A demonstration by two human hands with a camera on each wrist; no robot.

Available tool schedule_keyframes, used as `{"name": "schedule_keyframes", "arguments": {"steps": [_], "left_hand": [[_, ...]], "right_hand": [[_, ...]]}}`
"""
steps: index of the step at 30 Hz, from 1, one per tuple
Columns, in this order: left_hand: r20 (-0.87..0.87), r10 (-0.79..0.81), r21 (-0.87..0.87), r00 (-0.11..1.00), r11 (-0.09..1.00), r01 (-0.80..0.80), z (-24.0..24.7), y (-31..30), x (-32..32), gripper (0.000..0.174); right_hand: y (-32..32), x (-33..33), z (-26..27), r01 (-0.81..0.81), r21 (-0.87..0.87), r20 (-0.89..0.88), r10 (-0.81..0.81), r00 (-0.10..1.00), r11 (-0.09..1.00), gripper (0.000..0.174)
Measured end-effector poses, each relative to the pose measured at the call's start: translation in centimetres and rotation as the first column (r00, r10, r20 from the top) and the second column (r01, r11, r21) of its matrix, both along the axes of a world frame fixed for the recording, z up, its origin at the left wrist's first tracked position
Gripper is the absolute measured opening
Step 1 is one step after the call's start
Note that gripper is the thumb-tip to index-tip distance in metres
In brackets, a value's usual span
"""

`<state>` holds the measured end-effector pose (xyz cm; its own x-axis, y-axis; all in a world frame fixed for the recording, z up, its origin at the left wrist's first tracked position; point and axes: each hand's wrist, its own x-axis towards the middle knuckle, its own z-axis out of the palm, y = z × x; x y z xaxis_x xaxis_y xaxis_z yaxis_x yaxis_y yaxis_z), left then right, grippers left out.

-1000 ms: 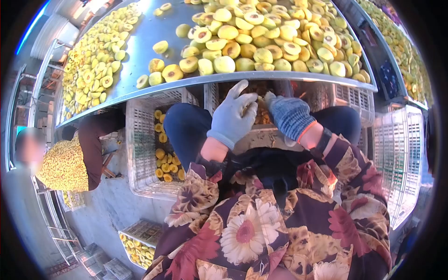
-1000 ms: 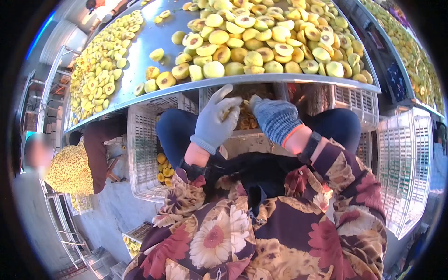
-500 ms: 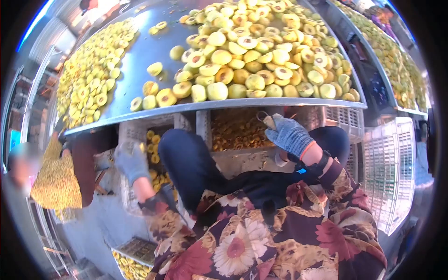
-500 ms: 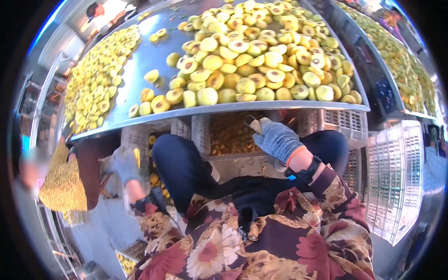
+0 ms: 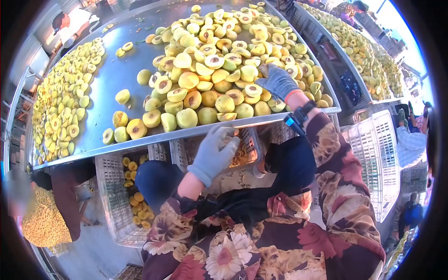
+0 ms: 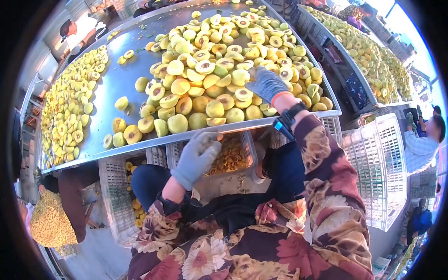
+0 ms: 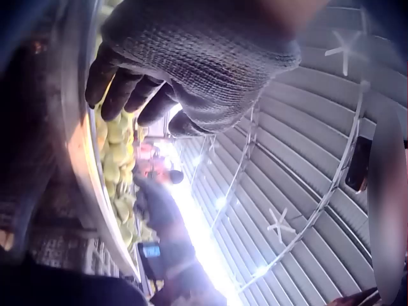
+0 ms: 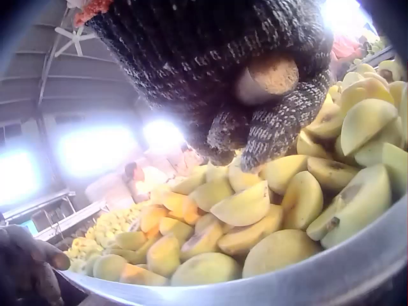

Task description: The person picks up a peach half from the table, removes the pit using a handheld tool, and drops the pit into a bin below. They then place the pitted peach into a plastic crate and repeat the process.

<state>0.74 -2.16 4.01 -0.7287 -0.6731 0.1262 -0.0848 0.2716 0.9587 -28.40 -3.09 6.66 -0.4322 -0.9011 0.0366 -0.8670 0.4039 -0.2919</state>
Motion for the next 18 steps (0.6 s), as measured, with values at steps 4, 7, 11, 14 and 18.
{"name": "schedule_keyframes", "arguments": {"steps": [4,7,11,14,18], "left_hand": [[-0.042,-0.115,0.130,0.993,0.984,0.119,-2.6,-1.7,-1.5,0.026],[-0.166,-0.146,0.282,0.975,0.941,0.189,-4.0,-3.1,-0.8,0.028],[-0.279,-0.082,0.482,0.957,0.850,0.214,-3.7,-3.3,-0.4,0.025],[-0.312,-0.078,0.516,0.947,0.823,0.238,-3.0,-3.4,0.3,0.035],[-0.319,0.031,0.706,0.947,0.674,0.216,-2.8,-3.9,1.2,0.060]], "right_hand": [[-4.4,-1.6,-2.6,-0.036,0.165,-0.110,0.055,0.992,0.986,0.067],[-5.0,0.9,0.6,-0.031,0.229,0.113,0.005,0.994,0.973,0.086],[-5.4,0.2,-0.8,-0.013,0.159,0.070,0.002,0.998,0.987,0.090],[-4.5,2.9,0.9,0.091,0.111,-0.200,-0.068,0.977,0.990,0.080],[-1.1,5.9,1.5,-0.102,-0.270,-0.036,0.095,0.995,0.958,0.062]]}}
